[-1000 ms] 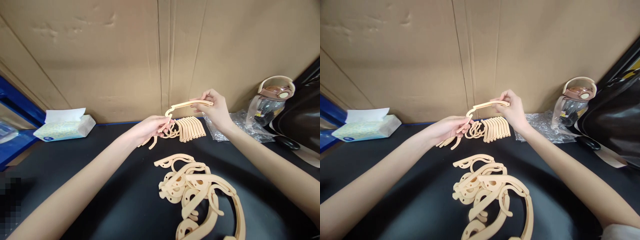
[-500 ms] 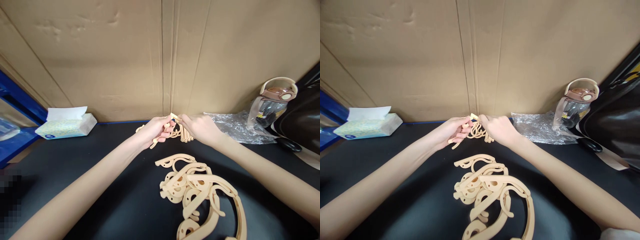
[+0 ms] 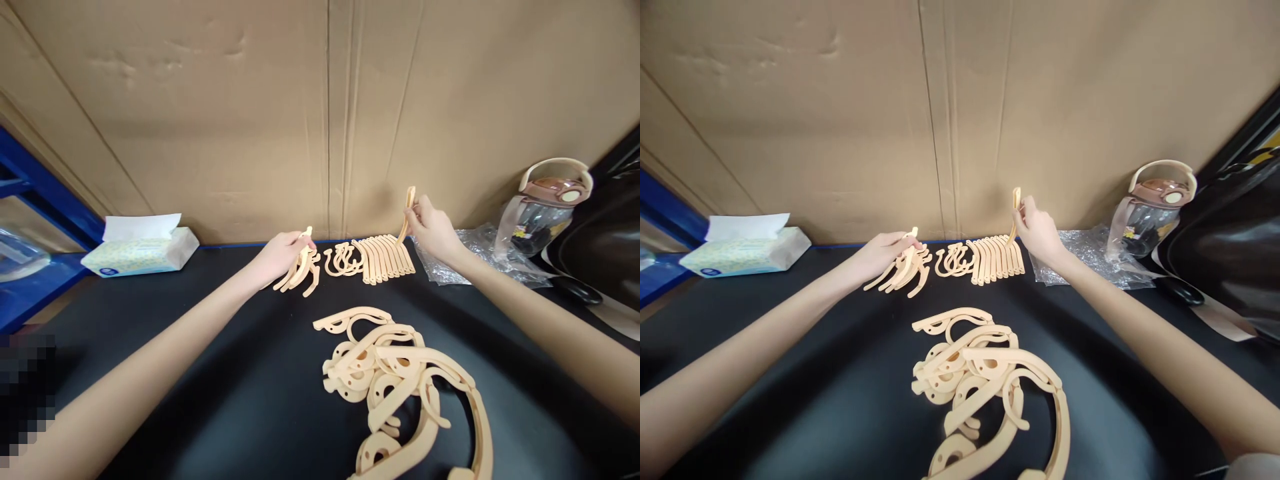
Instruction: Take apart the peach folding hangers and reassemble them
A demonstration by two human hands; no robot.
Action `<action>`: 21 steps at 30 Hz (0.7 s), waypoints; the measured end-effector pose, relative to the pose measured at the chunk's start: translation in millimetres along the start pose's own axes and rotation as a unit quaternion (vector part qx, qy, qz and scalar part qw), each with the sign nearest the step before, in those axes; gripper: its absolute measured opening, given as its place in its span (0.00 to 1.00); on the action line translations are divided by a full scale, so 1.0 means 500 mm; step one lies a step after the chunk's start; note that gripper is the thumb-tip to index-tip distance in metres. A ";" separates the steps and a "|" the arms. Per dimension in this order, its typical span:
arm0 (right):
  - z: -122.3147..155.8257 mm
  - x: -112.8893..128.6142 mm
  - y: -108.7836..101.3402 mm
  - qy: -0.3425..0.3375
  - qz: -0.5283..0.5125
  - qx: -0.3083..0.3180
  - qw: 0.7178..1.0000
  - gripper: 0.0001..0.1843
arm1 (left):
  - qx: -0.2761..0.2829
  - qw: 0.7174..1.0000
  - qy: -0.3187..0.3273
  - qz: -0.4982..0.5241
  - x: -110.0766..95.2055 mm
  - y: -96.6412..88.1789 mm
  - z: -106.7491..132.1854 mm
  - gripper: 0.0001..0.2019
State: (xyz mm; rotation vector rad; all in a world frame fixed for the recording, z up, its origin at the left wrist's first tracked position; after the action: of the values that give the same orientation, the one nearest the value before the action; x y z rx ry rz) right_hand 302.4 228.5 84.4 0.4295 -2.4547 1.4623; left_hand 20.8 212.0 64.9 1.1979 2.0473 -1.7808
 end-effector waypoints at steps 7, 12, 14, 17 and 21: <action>0.054 -0.023 0.032 -0.108 0.151 0.039 0.982 0.09 | -0.060 0.989 -0.006 -0.133 0.070 -0.001 0.037 0.24; 0.079 -0.040 0.053 -0.172 0.168 0.103 0.965 0.10 | 0.018 0.986 0.052 -0.159 0.040 0.053 0.091 0.35; 0.081 -0.050 0.060 -0.186 0.166 0.124 0.960 0.11 | 0.054 0.979 0.068 -0.186 0.033 0.072 0.105 0.32; 0.079 -0.061 0.072 -0.201 0.158 0.152 0.955 0.13 | 0.071 0.970 0.062 -0.225 0.036 0.080 0.110 0.25; 0.074 -0.065 0.083 -0.218 0.142 0.180 0.949 0.17 | 0.055 0.970 0.036 -0.234 0.042 0.072 0.105 0.22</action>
State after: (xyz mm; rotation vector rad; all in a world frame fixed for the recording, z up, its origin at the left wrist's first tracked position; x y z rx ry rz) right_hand 314.4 218.6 21.9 0.5368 -2.6614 2.1572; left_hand 11.7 173.2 11.1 0.8598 2.4605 -2.0991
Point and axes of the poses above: each hand's wrist, its own z-axis away from the middle knuckle, its own y-axis out of the palm, x = y × z, the point moved 8 cm from there along -z, towards the middle knuckle, and after that the axes turned 8 degrees about y, right-handed, at the moved point
